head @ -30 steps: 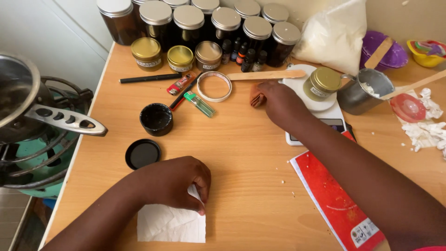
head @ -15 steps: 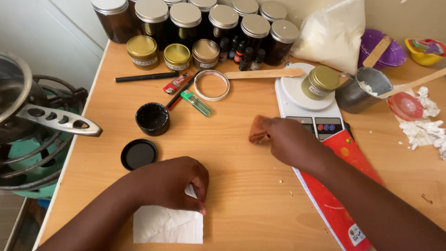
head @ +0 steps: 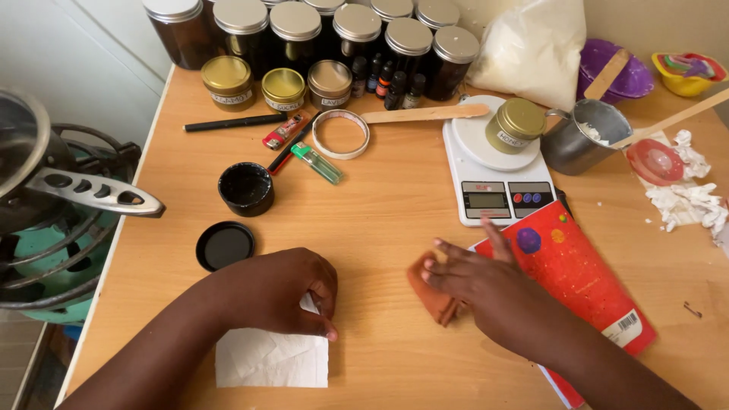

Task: Preparing candle making materials by stirring wax flakes, cleaning equipment, and recording notes in a notebook.

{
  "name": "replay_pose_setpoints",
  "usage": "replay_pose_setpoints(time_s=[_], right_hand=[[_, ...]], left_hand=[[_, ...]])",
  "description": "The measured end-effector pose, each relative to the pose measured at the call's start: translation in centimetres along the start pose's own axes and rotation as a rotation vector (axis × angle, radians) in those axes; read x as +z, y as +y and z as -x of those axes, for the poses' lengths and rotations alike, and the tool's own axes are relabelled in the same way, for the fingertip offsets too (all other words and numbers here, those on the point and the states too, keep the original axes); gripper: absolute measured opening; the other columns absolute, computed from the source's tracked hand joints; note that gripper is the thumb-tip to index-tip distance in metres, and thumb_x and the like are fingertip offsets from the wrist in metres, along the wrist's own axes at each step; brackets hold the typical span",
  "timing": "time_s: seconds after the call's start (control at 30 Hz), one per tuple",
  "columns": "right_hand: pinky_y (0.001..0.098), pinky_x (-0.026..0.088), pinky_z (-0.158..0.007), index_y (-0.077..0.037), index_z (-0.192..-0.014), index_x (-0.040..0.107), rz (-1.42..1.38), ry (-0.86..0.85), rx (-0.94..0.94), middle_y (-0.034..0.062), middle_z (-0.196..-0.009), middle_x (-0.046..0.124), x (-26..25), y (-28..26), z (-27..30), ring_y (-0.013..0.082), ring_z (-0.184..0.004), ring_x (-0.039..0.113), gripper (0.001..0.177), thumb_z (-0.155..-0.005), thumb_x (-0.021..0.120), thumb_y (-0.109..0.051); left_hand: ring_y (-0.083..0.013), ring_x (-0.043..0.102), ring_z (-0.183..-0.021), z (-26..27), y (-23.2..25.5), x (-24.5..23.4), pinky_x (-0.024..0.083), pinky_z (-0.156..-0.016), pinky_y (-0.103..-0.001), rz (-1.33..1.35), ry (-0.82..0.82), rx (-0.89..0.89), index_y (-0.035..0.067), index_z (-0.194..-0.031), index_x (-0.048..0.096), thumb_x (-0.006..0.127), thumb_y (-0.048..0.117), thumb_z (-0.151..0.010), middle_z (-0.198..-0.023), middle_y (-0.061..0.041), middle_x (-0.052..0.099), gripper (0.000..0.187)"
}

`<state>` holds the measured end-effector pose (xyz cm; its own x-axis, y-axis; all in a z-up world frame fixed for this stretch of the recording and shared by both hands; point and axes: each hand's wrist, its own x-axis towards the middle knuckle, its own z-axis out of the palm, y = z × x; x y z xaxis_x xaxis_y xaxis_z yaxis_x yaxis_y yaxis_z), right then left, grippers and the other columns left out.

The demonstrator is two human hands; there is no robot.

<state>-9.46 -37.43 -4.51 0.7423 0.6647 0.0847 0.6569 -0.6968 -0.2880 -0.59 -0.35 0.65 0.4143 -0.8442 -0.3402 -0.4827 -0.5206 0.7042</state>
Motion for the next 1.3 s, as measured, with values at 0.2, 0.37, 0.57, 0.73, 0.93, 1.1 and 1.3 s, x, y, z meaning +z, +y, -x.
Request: replay_pose_setpoints(time_s=[0.2, 0.37, 0.57, 0.73, 0.93, 1.1, 1.3], right_hand=[[0.0468, 0.023, -0.122, -0.025, -0.154, 0.059, -0.328, 0.116, 0.606, -0.0016, -0.155, 0.067, -7.0, 0.8, 4.5, 0.0183, -0.15, 0.05, 0.061, -0.095, 0.058, -0.01], [0.0384, 0.041, -0.121, -0.004, -0.159, 0.043, -0.59, 0.35, 1.368, 0.0072, -0.176, 0.037, -8.6, 4.5, 8.2, 0.0171, -0.157, 0.046, 0.076, -0.089, 0.07, -0.009], [0.0718, 0.056, -0.088, -0.002, -0.154, 0.051, -0.791, 0.253, 1.576, 0.0434, -0.128, 0.074, -8.5, 6.1, 10.3, 0.0594, -0.108, 0.071, 0.077, -0.087, 0.077, 0.024], [0.0824, 0.053, -0.072, 0.019, -0.133, 0.068, -0.873, 0.384, 1.635, 0.0554, -0.112, 0.076, -8.9, 7.0, 12.0, 0.0747, -0.085, 0.067, 0.051, -0.084, 0.075, 0.029], [0.0939, 0.041, -0.084, 0.011, -0.15, 0.047, -1.043, 0.581, 1.461, 0.0483, -0.136, 0.058, -8.0, 10.6, 15.0, 0.0753, -0.107, 0.053, 0.059, -0.093, 0.044, 0.024], [0.0821, 0.043, -0.086, 0.005, -0.157, 0.042, -1.094, 0.584, 1.198, 0.0405, -0.14, 0.056, -8.1, 13.8, 13.0, 0.0642, -0.111, 0.053, 0.066, -0.091, 0.042, 0.009], [0.0732, 0.045, -0.099, 0.002, -0.153, 0.052, -1.456, 0.416, 1.231, 0.0325, -0.145, 0.064, -11.3, -4.2, -7.1, 0.0556, -0.118, 0.058, 0.077, -0.077, 0.043, 0.007]], left_hand=[[-0.0053, 0.074, -0.083, 0.1, -0.2, 0.1, 0.055, -0.071, -0.027, 0.02, 0.009, -0.012, 0.021, -0.076, 0.081, 0.09, 0.042, -0.084, -0.087, 0.012, 0.077, 0.025], [-0.0069, 0.074, -0.083, 0.1, -0.1, 0.1, 0.055, -0.071, -0.028, 0.025, 0.005, 0.009, 0.02, -0.077, 0.081, 0.09, 0.044, -0.085, -0.088, 0.011, 0.077, 0.026], [-0.0087, 0.073, -0.083, 0.1, -0.5, 0.3, 0.055, -0.071, -0.03, 0.031, 0.014, 0.048, 0.021, -0.076, 0.081, 0.089, 0.043, -0.084, -0.087, 0.009, 0.076, 0.025], [-0.003, 0.075, -0.083, 0.5, 0.7, -0.4, 0.057, -0.073, -0.023, 0.129, 0.026, -0.008, 0.023, -0.078, 0.083, 0.09, 0.039, -0.084, -0.088, 0.012, 0.077, 0.018], [-0.0119, 0.081, -0.089, 0.1, 1.1, -0.1, 0.06, -0.073, -0.028, 0.075, 0.368, 0.133, 0.018, -0.092, 0.086, 0.083, 0.041, -0.09, -0.099, 0.007, 0.085, 0.024], [-0.0097, 0.075, -0.101, -0.5, 3.2, 0.5, 0.06, -0.088, -0.027, 0.68, 0.493, -0.04, 0.018, -0.123, 0.078, 0.082, 0.031, -0.086, -0.119, 0.004, 0.083, 0.039], [-0.0213, 0.073, -0.119, -1.4, 3.2, 2.1, 0.06, -0.09, -0.038, 1.55, 0.324, -0.006, 0.015, -0.157, 0.053, 0.076, 0.041, -0.081, -0.144, -0.008, 0.072, 0.083]])
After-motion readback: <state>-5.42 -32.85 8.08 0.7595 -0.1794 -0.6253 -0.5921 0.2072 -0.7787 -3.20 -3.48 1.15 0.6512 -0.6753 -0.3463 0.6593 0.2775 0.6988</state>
